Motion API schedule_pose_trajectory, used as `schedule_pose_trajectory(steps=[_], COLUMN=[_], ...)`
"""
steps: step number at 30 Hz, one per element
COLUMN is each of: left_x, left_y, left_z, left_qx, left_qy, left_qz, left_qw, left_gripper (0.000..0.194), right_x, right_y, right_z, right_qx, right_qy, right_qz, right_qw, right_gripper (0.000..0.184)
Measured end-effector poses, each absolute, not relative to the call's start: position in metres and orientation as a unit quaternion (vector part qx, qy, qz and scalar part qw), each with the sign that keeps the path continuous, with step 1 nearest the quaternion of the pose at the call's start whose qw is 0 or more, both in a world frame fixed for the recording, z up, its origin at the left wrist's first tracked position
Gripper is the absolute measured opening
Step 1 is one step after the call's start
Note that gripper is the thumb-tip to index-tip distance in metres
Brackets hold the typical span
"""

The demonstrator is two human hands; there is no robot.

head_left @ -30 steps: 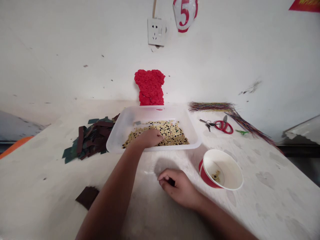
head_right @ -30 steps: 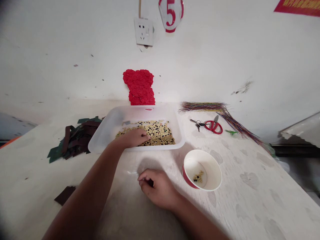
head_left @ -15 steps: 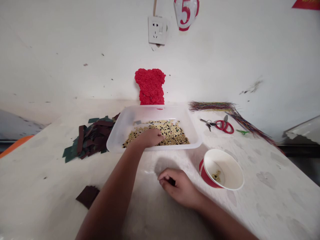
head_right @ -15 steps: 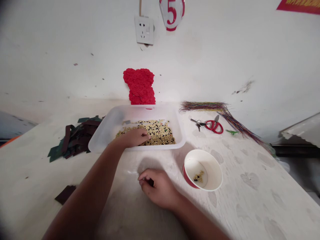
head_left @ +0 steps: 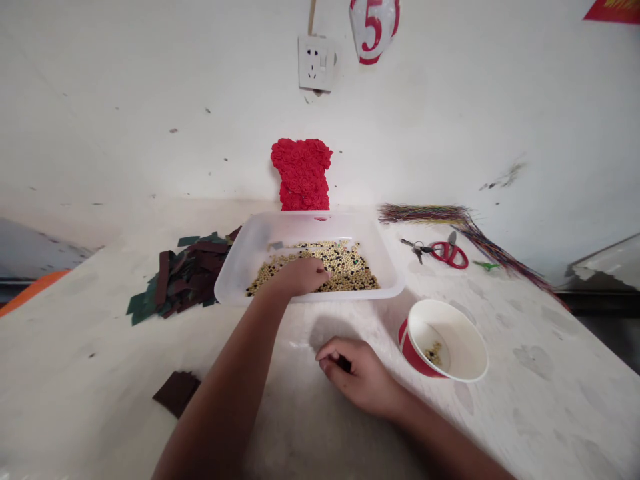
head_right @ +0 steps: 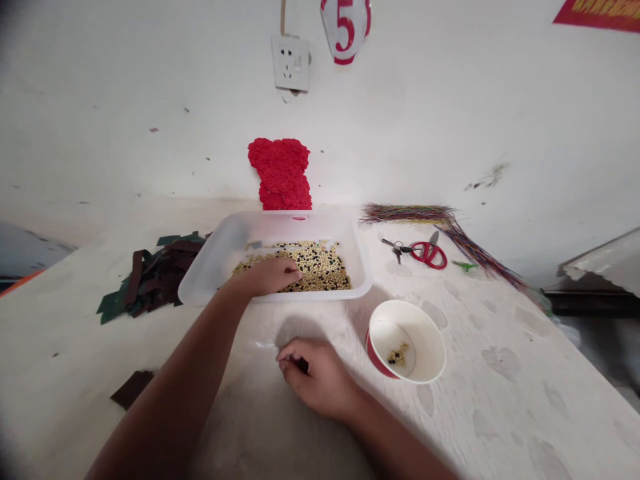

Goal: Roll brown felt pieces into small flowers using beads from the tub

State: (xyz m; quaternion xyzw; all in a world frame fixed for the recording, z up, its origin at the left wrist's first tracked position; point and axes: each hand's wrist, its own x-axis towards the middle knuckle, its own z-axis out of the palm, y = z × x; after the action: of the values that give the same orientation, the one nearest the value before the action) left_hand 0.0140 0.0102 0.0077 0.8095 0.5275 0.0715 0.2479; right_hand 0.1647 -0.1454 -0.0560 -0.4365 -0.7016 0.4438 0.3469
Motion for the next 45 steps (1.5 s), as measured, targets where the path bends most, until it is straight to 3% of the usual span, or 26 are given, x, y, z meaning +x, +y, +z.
schedule_pose_trajectory(steps=[23,45], left_x=[0.0147,0.0165], left_y=[0.0091,0.0097], left_z=[0.0088,0.0111], left_qx=[0.853,0.863], left_qy=[0.449,0.41], left_qz=[0.083,0.031], left_qw=[0.253,0.294], left_gripper=[0.021,0.039], right_x=[0.1672,0.1674], right_y=[-0.1433,-0.1439], right_z=[-0.0518,-0.0483], right_qx=[-0.423,-0.421], right_qy=[-0.715,-0.72], right_qz=[0.439,0.439], right_qw=[0.343,0.335], right_gripper=[0.016,0.018])
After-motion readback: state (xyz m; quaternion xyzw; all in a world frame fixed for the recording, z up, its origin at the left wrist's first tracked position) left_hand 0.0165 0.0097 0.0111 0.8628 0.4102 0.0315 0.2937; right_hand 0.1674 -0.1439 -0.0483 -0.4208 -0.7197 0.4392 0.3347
